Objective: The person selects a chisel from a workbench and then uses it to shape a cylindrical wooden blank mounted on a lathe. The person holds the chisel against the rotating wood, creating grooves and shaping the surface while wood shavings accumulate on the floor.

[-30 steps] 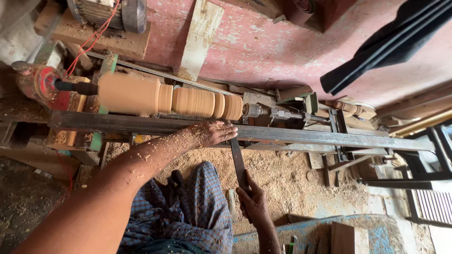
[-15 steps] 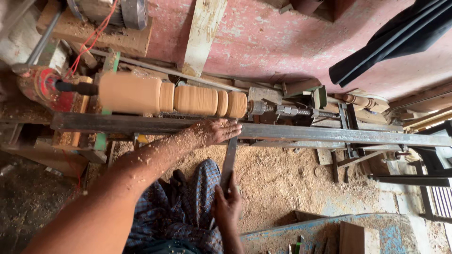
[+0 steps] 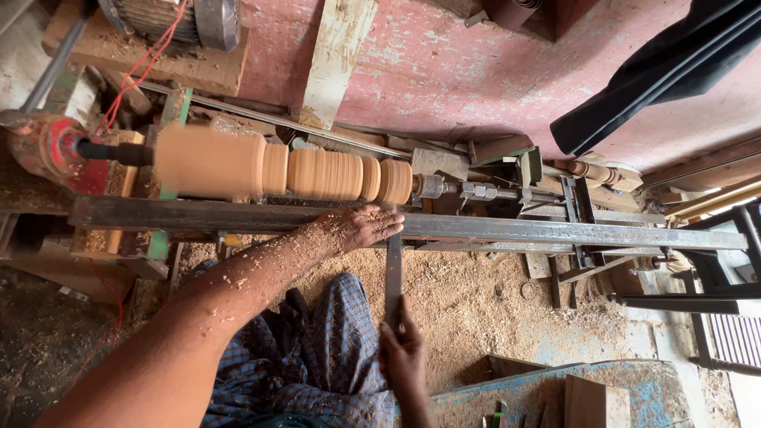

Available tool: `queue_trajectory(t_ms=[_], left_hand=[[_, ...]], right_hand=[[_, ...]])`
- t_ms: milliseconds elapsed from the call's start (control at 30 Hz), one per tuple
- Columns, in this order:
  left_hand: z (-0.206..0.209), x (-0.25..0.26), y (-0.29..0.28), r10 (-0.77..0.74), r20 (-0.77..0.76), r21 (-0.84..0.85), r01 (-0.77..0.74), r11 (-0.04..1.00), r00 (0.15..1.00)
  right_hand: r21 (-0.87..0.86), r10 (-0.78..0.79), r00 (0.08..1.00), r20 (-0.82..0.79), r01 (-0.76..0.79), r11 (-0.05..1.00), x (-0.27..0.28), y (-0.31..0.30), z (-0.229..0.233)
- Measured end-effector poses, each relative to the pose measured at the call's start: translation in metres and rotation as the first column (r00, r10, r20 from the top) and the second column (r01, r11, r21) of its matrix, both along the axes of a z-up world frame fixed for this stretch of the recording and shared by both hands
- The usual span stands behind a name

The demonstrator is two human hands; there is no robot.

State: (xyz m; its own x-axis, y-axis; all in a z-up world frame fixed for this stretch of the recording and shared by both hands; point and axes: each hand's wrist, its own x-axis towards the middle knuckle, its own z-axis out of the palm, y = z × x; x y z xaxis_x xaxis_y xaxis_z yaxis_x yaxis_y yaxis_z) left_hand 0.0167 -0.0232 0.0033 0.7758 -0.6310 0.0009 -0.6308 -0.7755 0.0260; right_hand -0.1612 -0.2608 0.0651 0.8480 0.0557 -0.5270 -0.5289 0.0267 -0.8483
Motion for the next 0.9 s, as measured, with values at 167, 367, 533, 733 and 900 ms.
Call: queue_trajectory(t_ms=[167, 367, 533, 733, 900], left_hand=[[-0.034, 0.012, -0.001, -0.1, 0.203, -0.153, 0.132, 0.979, 0.974], [-0.028, 0.01, -0.002, -0.115, 0.198, -0.058, 0.129, 0.99, 0.973], [0.022, -0.009, 0.002, -0.025, -0.008, 0.04, 0.026, 0.999, 1.0], [0.057, -0.018, -0.004, 0.023, -0.043, 0.126, -0.018, 0.992, 0.999], [0.025, -0.012, -0.002, -0.005, 0.278, -0.124, 0.041, 0.991, 0.961]], right_hand=[[0.093, -0.156, 0.987, 0.044, 0.152, 0.984, -0.023, 0.056, -0.005], [0.005, -0.001, 0.999, 0.054, 0.001, 1.0, -0.003, 0.009, 0.001], [-0.142, 0.302, 0.953, -0.006, -0.299, 0.943, 0.037, -0.051, 0.012], [-0.215, 0.468, 0.884, 0.022, -0.453, 0.865, 0.072, -0.083, 0.029], [-0.222, 0.31, 0.948, -0.079, -0.32, 0.921, 0.047, -0.064, 0.02]])
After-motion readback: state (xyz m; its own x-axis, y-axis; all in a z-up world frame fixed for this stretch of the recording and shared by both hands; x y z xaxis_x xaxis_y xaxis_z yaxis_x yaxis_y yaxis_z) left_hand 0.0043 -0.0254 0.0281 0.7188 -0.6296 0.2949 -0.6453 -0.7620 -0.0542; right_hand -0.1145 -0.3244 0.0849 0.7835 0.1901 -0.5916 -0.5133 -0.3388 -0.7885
